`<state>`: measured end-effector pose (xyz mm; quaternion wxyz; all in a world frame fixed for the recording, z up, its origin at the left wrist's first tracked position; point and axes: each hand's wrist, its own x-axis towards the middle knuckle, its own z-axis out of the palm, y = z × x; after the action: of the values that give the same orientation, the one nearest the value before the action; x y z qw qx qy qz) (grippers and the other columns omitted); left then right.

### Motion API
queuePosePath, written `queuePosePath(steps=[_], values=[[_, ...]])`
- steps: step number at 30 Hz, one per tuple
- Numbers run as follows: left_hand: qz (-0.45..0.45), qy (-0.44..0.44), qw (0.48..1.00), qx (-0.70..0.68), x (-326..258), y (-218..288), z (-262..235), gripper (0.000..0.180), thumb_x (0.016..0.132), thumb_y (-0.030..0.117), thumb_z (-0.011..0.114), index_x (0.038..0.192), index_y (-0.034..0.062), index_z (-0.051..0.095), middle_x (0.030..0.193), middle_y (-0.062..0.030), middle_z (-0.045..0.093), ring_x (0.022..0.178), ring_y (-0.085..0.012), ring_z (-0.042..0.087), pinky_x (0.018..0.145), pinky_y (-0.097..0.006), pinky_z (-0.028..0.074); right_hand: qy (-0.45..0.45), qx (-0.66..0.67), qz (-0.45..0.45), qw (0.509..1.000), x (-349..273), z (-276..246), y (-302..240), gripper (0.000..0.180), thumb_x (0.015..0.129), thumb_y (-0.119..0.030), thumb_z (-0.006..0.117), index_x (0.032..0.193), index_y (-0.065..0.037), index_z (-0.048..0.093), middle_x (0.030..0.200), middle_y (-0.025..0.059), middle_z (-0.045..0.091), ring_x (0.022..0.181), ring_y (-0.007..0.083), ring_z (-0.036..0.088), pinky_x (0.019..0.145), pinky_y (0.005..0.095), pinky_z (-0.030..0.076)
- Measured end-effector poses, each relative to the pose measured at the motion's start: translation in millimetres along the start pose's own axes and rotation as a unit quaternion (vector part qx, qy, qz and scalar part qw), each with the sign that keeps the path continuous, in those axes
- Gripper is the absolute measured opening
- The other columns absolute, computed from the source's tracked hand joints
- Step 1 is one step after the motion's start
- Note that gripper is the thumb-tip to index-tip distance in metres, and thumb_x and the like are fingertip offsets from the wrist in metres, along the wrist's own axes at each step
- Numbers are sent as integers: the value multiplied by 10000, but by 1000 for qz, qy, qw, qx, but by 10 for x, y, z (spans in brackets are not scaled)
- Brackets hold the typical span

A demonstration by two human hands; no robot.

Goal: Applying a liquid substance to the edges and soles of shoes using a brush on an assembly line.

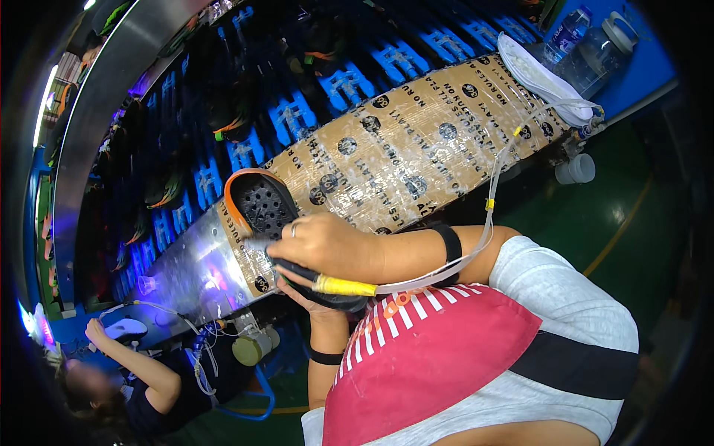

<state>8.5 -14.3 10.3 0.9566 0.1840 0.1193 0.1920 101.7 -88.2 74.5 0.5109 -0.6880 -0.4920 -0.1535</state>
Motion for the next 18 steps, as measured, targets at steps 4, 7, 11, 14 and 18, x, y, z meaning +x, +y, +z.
queuePosePath(steps=[4,7,11,14,18], values=[[45,-1,978,203,72,167,-329,780,810,605,446,1383,111,253,1407,-68,282,1293,-205,261,1078,-370,187,18,158,47,986,52,-101,-111,153,699,-170,650,812,-67,641,703,95,614,651,259,610,578,348,485],[-31,-240,969,-50,15,172,-276,691,823,515,509,1370,146,306,1398,-13,294,1283,-171,257,1071,-287,165,53,131,80,987,34,-109,-112,162,704,-193,659,809,-71,636,711,93,614,653,260,609,578,342,481],[-50,-159,974,-154,38,193,-424,733,788,564,503,1339,109,338,1371,-62,327,1261,-203,299,1067,-330,199,-21,78,32,996,-32,31,-102,184,701,-213,663,816,-72,635,739,95,622,680,262,618,618,351,495],[-53,-159,965,-203,24,220,-178,846,747,648,476,1324,45,337,1348,-111,351,1237,-244,346,1064,-385,231,-11,223,36,974,-20,-20,-132,179,711,-180,666,837,-54,646,746,110,638,666,259,622,604,325,487],[-38,-131,990,-47,112,344,-98,877,730,653,490,1332,41,310,1319,-152,376,1213,-308,379,1039,-440,284,43,200,82,975,-43,-62,-135,190,717,-138,683,873,-36,646,711,110,634,608,248,619,560,312,484]])
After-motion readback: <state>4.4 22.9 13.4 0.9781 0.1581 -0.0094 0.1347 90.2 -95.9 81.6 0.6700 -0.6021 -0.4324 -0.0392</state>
